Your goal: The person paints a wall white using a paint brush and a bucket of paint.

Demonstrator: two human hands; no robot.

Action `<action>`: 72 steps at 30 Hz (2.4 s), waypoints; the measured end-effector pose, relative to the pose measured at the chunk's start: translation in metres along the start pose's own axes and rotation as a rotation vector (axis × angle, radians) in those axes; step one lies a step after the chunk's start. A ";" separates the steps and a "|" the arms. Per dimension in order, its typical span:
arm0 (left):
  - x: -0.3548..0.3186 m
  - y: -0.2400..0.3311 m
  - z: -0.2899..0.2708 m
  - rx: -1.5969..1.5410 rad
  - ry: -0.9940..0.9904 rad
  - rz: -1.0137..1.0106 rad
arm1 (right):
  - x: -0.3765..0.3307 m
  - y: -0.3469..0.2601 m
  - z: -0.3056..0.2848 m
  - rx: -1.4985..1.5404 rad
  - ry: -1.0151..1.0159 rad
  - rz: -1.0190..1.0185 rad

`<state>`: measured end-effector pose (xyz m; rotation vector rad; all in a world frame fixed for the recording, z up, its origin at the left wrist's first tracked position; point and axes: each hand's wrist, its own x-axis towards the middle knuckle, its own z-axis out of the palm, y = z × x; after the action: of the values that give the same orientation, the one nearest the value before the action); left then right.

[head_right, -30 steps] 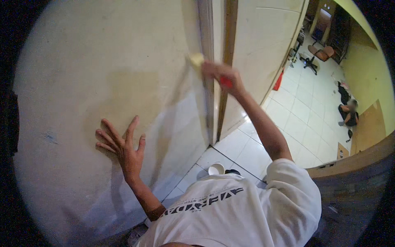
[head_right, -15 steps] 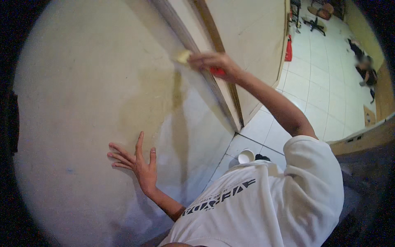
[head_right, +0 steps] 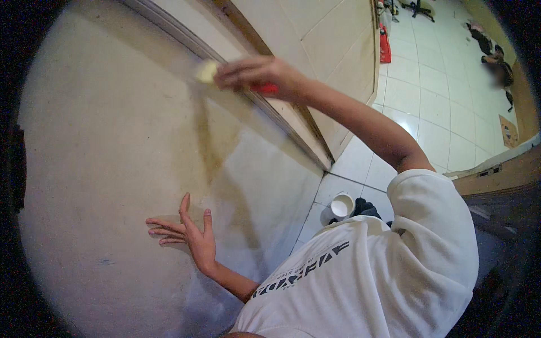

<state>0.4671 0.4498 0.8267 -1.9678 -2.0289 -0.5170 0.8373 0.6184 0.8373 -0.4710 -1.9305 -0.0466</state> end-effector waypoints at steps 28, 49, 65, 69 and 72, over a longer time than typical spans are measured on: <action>-0.356 0.025 0.407 -0.922 -1.297 -0.345 | -0.721 -0.164 0.250 -0.256 0.459 1.931; -0.447 0.024 0.602 -1.058 -1.299 -0.863 | -0.892 -0.115 0.427 -0.306 0.169 2.122; -0.505 -0.059 0.602 -0.939 -1.542 -0.872 | -0.858 -0.172 0.399 0.437 1.023 2.293; -0.510 -0.062 0.610 -0.921 -1.569 -0.880 | -0.875 -0.189 0.395 0.303 0.904 2.324; -0.503 -0.052 0.618 -0.966 -1.560 -0.850 | -0.891 -0.201 0.385 0.027 0.353 2.396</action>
<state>0.4707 0.2615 0.0508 -1.9475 -4.3446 0.1242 0.7197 0.2601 -0.0794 -2.1393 -0.0746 1.2585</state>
